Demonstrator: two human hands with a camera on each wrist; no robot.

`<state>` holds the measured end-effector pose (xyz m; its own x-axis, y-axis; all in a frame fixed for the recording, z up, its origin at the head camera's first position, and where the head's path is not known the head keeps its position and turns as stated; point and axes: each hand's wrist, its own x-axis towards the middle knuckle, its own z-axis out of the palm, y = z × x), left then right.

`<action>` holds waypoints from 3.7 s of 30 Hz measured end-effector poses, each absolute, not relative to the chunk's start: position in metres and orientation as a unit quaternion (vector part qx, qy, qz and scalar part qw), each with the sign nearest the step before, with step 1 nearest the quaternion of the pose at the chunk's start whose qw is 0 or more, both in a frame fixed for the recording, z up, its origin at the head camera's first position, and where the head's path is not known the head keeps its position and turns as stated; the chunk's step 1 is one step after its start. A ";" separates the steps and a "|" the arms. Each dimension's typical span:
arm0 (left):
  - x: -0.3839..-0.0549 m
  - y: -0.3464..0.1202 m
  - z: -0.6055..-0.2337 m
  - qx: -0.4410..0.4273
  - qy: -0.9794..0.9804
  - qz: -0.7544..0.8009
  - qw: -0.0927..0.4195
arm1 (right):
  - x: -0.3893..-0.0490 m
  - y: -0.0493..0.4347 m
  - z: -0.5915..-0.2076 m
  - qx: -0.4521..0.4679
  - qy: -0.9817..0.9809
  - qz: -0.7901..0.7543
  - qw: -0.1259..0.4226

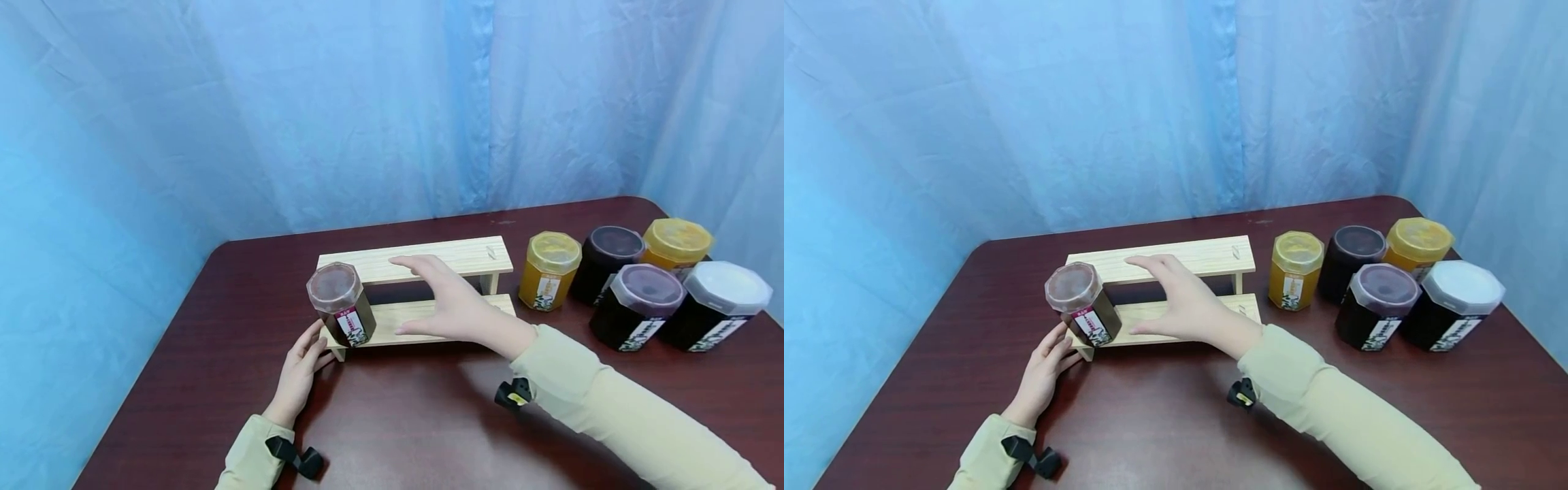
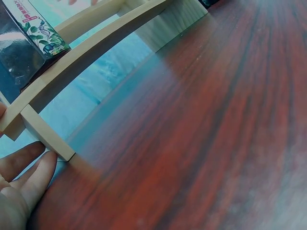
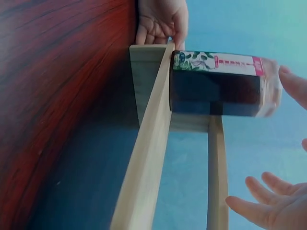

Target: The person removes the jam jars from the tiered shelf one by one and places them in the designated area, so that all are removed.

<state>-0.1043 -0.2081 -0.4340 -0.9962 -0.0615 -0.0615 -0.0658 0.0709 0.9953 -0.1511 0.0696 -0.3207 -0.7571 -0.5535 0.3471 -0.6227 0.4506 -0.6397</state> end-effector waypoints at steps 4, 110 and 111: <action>-0.104 -0.208 -0.434 -0.044 0.734 0.678 0.004 | -0.154 0.055 -0.318 0.359 -0.845 0.394 0.043; -0.104 -0.208 -0.435 -0.023 0.718 0.696 -0.008 | -0.131 0.015 -0.362 0.339 -0.807 0.466 0.130; -0.104 -0.208 -0.435 -0.024 0.718 0.695 -0.008 | -0.131 0.016 -0.362 0.338 -0.807 0.467 0.130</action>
<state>-0.1043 -0.2084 -0.4355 -0.9987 -0.0451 -0.0216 -0.0230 0.0316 0.9992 -0.1310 0.0164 -0.3620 -0.7379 -0.4233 0.5257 -0.6668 0.3362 -0.6652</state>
